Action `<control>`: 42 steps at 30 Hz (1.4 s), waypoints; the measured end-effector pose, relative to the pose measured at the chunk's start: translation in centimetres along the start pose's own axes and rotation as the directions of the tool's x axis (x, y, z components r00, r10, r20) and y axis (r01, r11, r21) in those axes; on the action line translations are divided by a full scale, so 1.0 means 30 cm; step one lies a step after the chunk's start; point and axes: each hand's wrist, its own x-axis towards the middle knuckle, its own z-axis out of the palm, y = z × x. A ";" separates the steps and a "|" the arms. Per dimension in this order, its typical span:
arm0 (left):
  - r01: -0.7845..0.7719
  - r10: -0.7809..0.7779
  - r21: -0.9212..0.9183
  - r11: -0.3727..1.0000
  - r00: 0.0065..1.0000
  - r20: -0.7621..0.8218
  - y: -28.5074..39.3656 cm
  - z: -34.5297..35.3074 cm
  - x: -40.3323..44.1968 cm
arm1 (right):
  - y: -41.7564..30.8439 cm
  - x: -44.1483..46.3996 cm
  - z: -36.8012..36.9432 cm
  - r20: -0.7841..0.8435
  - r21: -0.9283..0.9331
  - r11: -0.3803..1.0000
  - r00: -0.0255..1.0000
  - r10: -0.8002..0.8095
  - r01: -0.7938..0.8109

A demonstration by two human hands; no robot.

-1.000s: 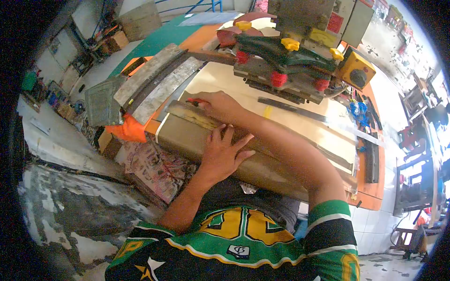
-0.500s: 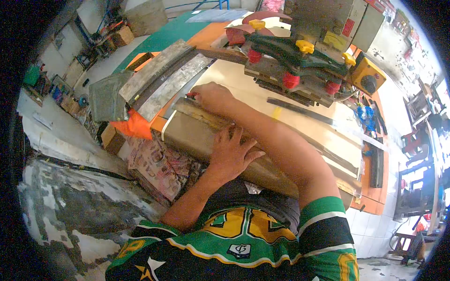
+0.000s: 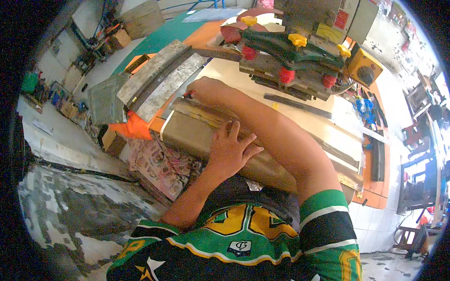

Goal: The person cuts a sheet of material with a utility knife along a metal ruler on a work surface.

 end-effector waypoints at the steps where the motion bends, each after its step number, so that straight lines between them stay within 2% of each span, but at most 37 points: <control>1: -0.005 0.005 0.013 1.000 1.000 -0.003 0.000 -0.008 0.002 | 0.001 0.007 -0.004 0.042 0.006 1.000 0.999 0.006 -0.006; 5: -0.032 0.033 0.050 0.998 0.999 -0.020 -0.008 -0.001 0.000 | -0.032 -0.030 -0.050 0.075 -0.054 0.998 0.996 0.047 -0.043; 8: -0.036 0.036 0.067 0.997 0.999 -0.005 -0.004 -0.007 0.002 | -0.021 -0.078 -0.080 0.110 -0.023 1.000 0.994 0.000 0.003; 11: -0.054 0.055 0.055 0.997 0.999 -0.002 -0.014 0.002 0.002 | 0.007 -0.134 -0.104 0.131 -0.093 0.995 0.991 0.036 -0.024; 16: -0.057 0.057 0.029 0.998 0.998 0.016 -0.013 -0.006 0.007 | 0.016 -0.288 -0.167 0.135 0.048 0.999 0.991 -0.013 0.007; 20: -0.039 0.038 0.036 0.999 0.999 0.038 -0.003 -0.024 0.009 | 0.032 -0.393 -0.197 0.149 0.058 0.998 0.989 0.013 -0.022; 25: -0.057 0.056 0.056 0.997 0.998 0.021 -0.004 -0.017 0.011 | -0.001 -0.519 -0.267 0.230 -0.015 0.991 0.964 0.131 -0.131; 28: -0.061 0.060 0.055 0.997 0.998 0.024 -0.008 -0.013 0.012 | -0.026 -0.599 -0.304 0.212 -0.048 0.983 0.960 0.182 -0.176; 31: -0.070 0.070 0.071 0.995 0.998 -0.002 0.002 -0.020 0.010 | -0.035 -0.653 -0.329 0.240 -0.021 0.970 0.941 0.239 -0.241; 34: -0.074 0.077 0.099 0.992 0.997 -0.023 0.007 -0.026 0.010 | -0.025 -0.710 -0.352 0.220 -0.035 0.985 0.960 0.175 -0.171; 38: -0.073 0.075 0.087 0.994 0.997 -0.023 0.000 -0.019 0.010 | -0.055 -0.766 -0.393 0.252 -0.035 0.964 0.931 0.263 -0.263; 40: -0.057 0.055 0.079 0.995 0.998 0.030 0.000 -0.026 0.011 | -0.065 -0.794 -0.408 0.260 -0.131 0.953 0.918 0.299 -0.274; 42: -0.041 0.035 0.071 0.997 0.996 0.083 0.003 -0.032 0.012 | -0.081 -0.821 -0.425 0.271 -0.142 0.941 0.903 0.334 -0.306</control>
